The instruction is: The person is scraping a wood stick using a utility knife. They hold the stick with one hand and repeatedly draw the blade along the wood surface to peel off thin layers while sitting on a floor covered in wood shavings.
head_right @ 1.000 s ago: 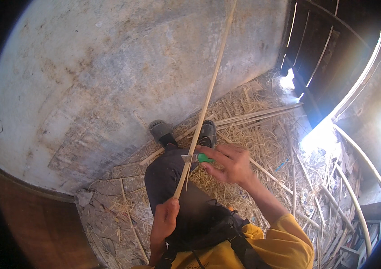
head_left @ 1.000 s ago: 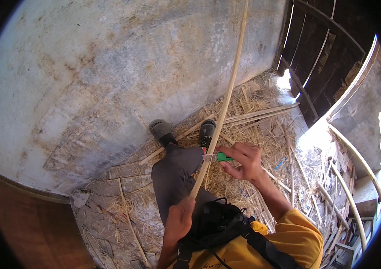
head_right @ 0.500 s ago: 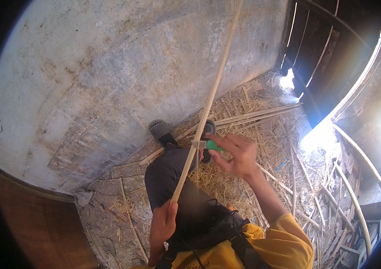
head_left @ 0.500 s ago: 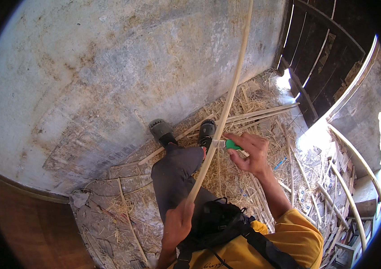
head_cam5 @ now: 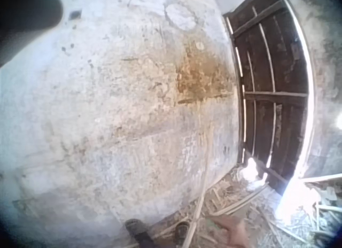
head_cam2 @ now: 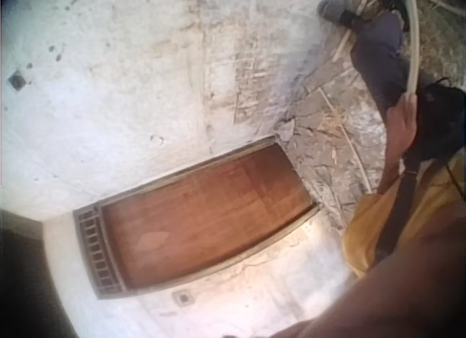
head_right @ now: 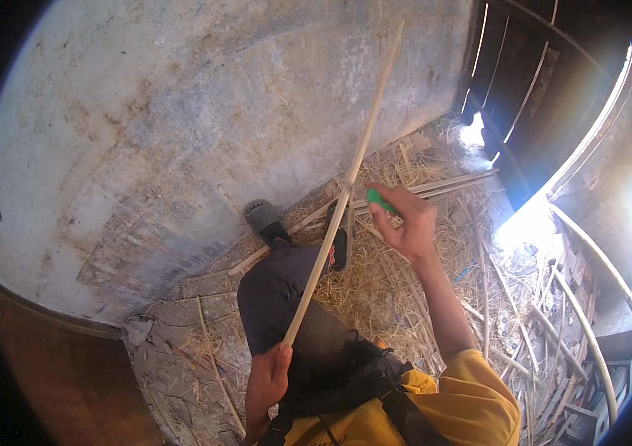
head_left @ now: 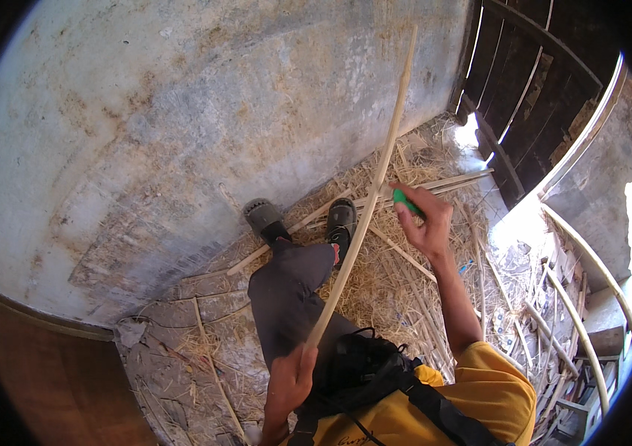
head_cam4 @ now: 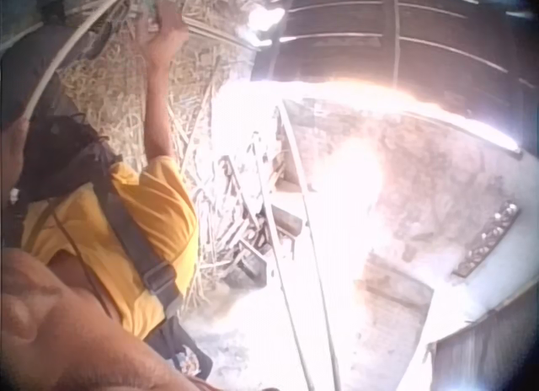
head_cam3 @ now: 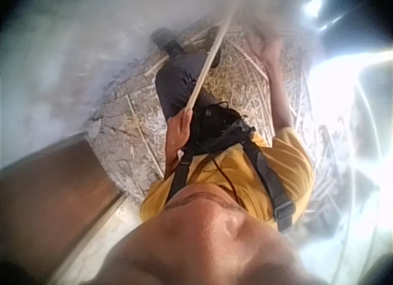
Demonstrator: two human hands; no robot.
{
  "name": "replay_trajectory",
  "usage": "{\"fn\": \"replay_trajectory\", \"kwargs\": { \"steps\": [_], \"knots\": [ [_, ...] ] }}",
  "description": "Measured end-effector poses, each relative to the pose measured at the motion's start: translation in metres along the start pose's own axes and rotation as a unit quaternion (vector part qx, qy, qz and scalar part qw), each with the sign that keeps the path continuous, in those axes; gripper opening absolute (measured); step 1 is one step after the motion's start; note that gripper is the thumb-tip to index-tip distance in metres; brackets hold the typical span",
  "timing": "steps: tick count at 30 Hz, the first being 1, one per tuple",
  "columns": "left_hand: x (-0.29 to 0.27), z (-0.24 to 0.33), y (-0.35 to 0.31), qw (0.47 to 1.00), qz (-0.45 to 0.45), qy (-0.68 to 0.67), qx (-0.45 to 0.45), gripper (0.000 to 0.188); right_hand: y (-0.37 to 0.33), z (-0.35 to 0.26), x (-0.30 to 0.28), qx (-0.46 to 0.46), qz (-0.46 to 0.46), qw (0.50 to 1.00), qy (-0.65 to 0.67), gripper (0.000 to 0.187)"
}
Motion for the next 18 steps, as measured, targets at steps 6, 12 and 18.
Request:
{"fn": "replay_trajectory", "kwargs": {
  "steps": [6, 12, 18],
  "knots": [
    [-0.001, -0.009, -0.008, 0.999, -0.017, -0.010, -0.036, 0.034, 0.026, 0.065, -0.008, 0.079, 0.074, 0.994, -0.026, 0.034],
    [-0.006, -0.016, 0.002, 0.999, 0.035, -0.021, -0.017, 0.037, 0.017, 0.120, 0.014, 0.276, -0.025, 0.955, 0.109, 0.050],
    [-0.006, -0.005, 0.020, 0.995, 0.085, -0.050, -0.020, 0.035, -0.093, 0.095, 0.059, 0.561, -0.215, 0.663, 0.447, 0.051]
  ]
}}
Point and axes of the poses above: each hand's wrist, its own y-axis towards the middle knuckle, its own x-axis out of the palm, z = x × y, the point moved 7 cm from there along y, towards the middle knuckle, and after that the axes turned 11 degrees about z, right-handed, at the moved point
